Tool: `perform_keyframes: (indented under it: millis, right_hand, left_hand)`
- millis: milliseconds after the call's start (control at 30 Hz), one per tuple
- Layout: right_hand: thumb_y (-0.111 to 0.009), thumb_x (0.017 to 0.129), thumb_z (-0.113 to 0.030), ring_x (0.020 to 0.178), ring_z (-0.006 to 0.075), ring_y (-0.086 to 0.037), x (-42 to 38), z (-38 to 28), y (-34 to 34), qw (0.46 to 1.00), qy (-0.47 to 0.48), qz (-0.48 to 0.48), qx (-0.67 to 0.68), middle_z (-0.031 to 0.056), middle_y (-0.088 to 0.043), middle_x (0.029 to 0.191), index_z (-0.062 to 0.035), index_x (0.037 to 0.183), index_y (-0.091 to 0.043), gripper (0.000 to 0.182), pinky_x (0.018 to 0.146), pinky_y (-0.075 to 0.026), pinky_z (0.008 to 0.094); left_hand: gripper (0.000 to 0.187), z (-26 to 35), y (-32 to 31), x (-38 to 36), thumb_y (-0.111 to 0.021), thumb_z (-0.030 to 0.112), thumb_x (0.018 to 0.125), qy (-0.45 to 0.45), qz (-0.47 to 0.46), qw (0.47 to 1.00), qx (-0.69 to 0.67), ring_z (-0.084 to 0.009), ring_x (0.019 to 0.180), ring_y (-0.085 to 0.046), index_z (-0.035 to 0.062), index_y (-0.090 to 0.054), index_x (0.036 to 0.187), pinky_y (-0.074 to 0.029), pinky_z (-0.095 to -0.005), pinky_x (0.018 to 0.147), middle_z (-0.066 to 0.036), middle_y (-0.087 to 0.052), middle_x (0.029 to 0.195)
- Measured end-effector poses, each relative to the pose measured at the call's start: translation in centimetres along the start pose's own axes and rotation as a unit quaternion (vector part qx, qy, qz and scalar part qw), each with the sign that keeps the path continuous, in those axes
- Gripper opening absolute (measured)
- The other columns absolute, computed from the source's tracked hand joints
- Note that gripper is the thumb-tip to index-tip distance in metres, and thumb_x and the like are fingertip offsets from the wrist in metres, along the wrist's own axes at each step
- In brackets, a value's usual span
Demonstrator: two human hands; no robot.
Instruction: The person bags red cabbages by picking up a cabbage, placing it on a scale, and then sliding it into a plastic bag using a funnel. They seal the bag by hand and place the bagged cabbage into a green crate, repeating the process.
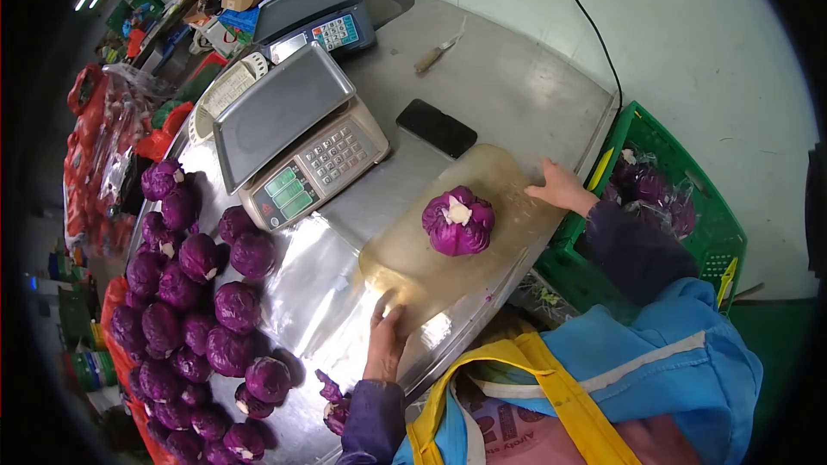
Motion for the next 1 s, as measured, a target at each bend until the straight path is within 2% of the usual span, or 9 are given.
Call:
perform_keyframes:
  millis: [100,200,533,667,733,800,833,933,1000]
  right_hand:
    - [-0.07,0.067,-0.029,0.076,0.0257,-0.061,1.4,0.6,-1.1,0.996,0.049,-0.062,0.034,0.0168,-0.06,0.079,0.0031,0.107,-0.049,0.055,0.068,-0.047,0.0361]
    - [-0.071,0.066,-0.023,0.07,0.024,-0.058,3.3,1.6,-2.4,0.974,0.089,-0.079,0.192,0.0137,-0.06,0.077,0.0024,0.091,-0.057,0.039,0.064,-0.046,0.0347]
    - [-0.056,0.081,-0.014,0.076,0.008,-0.054,3.8,-2.6,0.3,0.872,0.137,-0.239,0.404,-0.0001,-0.061,0.085,-0.0014,0.097,-0.059,0.02,0.067,-0.045,0.0251]
    - [-0.056,0.084,-0.025,0.099,0.0118,-0.05,4.3,-4.7,-0.1,0.782,0.095,-0.299,0.538,0.0045,-0.054,0.11,-0.0042,0.119,-0.048,0.042,0.081,-0.043,0.027]
    - [-0.055,0.085,-0.028,0.108,0.0137,-0.048,3.2,-6.3,-0.3,0.751,0.042,-0.318,0.576,0.0067,-0.05,0.12,-0.0047,0.127,-0.042,0.049,0.088,-0.041,0.0286]
    - [-0.055,0.084,-0.036,0.122,0.0218,-0.038,1.1,-8.3,-0.9,0.672,0.047,-0.373,0.638,0.013,-0.038,0.134,-0.0053,0.136,-0.028,0.066,0.1,-0.033,0.0327]
    - [-0.055,0.084,-0.036,0.122,0.0218,-0.038,1.0,-9.2,-1.5,0.673,0.05,-0.376,0.635,0.013,-0.038,0.134,-0.0053,0.136,-0.028,0.066,0.1,-0.033,0.0327]
    - [-0.061,0.078,-0.045,0.13,0.0296,-0.026,-0.6,-12.2,-3.4,0.869,0.183,-0.212,0.408,0.0232,-0.025,0.139,-0.0016,0.14,-0.01,0.091,0.106,-0.021,0.0338]
    - [-0.063,0.08,-0.028,0.131,0.0249,-0.023,-0.8,-13.1,-2.6,0.856,0.207,-0.193,0.432,0.0189,-0.021,0.141,-0.0012,0.14,-0.008,0.086,0.105,-0.023,0.0327]
  left_hand:
    - [0.054,0.2,-0.6,-0.1,-0.046,-0.008,0.083,-0.02,0.025,0.999,0.014,-0.0222,0.091,-0.058,0.0167,-0.039,0.13,-0.051,-0.0331,0.08,-0.015,-0.057,0.104]
    - [0.058,0.8,-1.3,-1.3,-0.046,-0.008,0.083,-0.03,0.022,0.997,0.071,-0.0223,0.088,-0.059,0.0198,-0.035,0.132,-0.051,-0.0337,0.078,-0.015,-0.057,0.102]
    - [0.068,3.3,-5.0,-3.1,-0.046,-0.006,0.08,-0.105,-0.055,0.966,0.231,-0.0242,0.083,-0.062,0.0205,-0.022,0.138,-0.053,-0.0364,0.073,-0.012,-0.058,0.093]
    - [0.059,3.9,-5.8,-1.0,-0.05,0.023,0.089,-0.099,-0.152,0.977,0.113,-0.0319,0.113,-0.046,0.0178,-0.02,0.139,-0.043,-0.0509,0.089,-0.018,-0.039,0.128]
    - [0.063,3.6,-5.3,1.5,-0.042,0.045,0.09,-0.026,-0.253,0.941,-0.223,-0.0348,0.126,-0.031,0.0207,-0.015,0.141,-0.032,-0.0589,0.095,-0.016,-0.025,0.141]
    - [0.07,3.2,-6.6,4.0,-0.036,0.059,0.087,-0.052,-0.213,0.961,-0.167,-0.0359,0.131,-0.023,0.0245,-0.012,0.142,-0.026,-0.0616,0.097,-0.013,-0.018,0.145]
    - [0.069,2.9,-7.5,5.2,-0.039,0.057,0.087,-0.037,-0.154,0.98,-0.121,-0.0348,0.13,-0.025,0.0255,-0.011,0.142,-0.028,-0.0587,0.098,-0.013,-0.02,0.144]
    - [0.07,3.0,-11.1,7.0,-0.047,0.047,0.088,-0.104,-0.114,0.988,0.032,-0.03,0.126,-0.031,0.0255,-0.007,0.141,-0.033,-0.0467,0.099,-0.01,-0.025,0.141]
    - [0.075,4.3,-13.0,5.3,-0.053,0.038,0.087,-0.085,-0.091,0.992,0.007,-0.0265,0.124,-0.034,0.0221,-0.004,0.141,-0.034,-0.0387,0.1,-0.011,-0.026,0.14]
Point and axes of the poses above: each hand's wrist, its own x-axis towards the middle knuckle, its own y-axis out of the back of the hand, z = x × y, the point moved 2 cm from there along x, towards the middle knuckle
